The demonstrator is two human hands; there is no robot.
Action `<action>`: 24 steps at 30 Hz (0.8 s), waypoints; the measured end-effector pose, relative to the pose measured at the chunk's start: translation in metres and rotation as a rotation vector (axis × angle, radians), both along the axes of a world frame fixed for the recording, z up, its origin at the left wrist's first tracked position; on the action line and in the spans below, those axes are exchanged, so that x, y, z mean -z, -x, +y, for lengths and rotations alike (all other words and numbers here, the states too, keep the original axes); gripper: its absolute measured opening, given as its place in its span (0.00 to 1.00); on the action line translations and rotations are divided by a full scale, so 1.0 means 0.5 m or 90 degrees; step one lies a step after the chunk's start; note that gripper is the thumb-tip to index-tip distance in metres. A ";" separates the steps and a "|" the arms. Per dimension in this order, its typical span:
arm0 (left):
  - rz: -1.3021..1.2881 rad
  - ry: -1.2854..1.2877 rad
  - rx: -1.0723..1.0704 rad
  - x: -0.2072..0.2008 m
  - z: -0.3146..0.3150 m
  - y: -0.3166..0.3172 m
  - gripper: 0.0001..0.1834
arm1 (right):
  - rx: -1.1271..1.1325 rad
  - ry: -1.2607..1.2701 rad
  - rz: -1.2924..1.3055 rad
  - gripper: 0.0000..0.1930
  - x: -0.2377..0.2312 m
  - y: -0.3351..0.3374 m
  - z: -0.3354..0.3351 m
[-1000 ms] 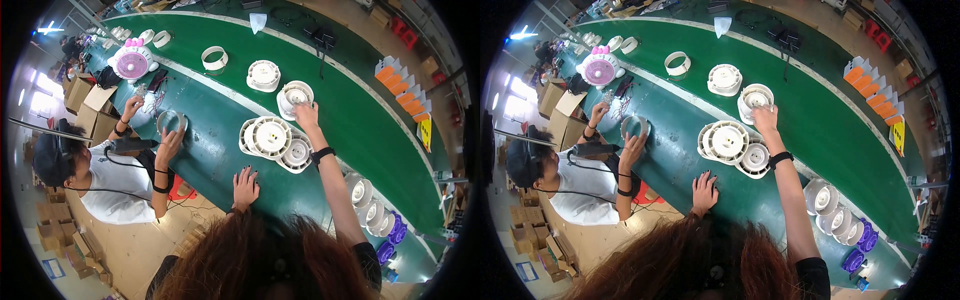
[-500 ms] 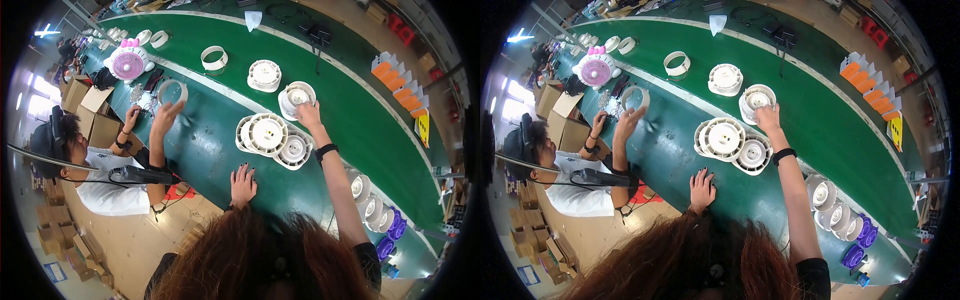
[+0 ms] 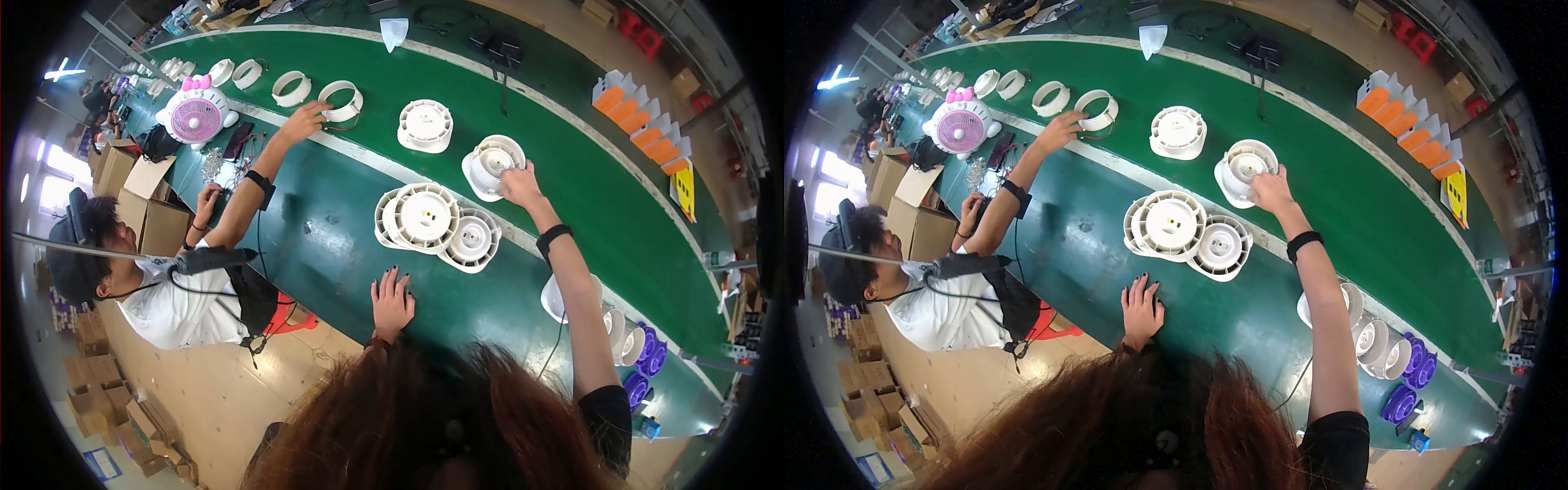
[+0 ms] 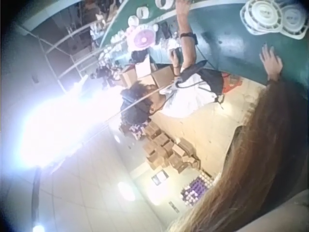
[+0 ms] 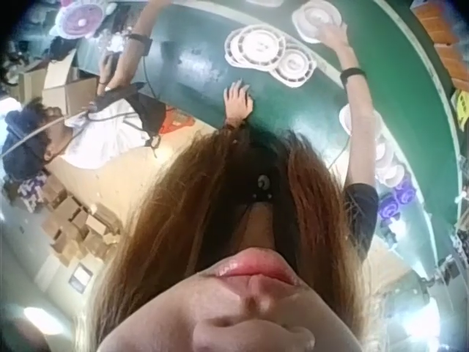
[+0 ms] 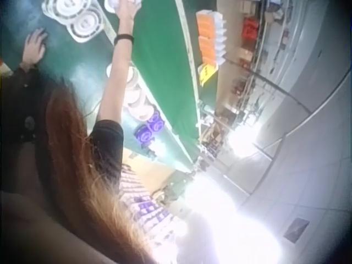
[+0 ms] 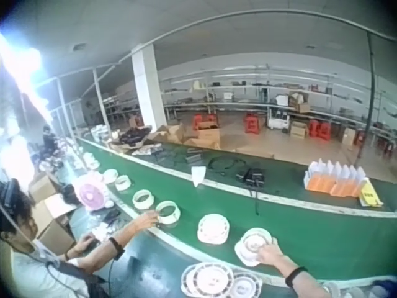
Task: Assembling circular plastic components for fans on a production line.
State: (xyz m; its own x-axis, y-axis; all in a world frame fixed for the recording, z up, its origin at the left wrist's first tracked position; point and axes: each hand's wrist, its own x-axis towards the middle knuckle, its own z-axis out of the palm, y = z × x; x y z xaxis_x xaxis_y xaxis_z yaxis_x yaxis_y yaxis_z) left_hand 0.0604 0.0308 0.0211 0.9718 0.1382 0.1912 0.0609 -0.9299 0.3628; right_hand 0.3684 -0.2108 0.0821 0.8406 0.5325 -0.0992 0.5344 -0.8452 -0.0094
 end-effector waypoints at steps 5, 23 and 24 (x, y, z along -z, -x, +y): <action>-0.018 0.003 -0.011 -0.007 0.004 0.009 0.21 | 0.020 -0.029 -0.006 0.09 0.009 0.046 -0.067; -0.035 -0.003 0.006 -0.003 0.000 0.022 0.21 | 0.209 -0.066 -0.017 0.10 -0.009 0.356 -0.138; -0.033 -0.014 0.007 -0.003 -0.001 0.019 0.21 | 0.206 -0.068 -0.031 0.10 -0.004 0.369 -0.137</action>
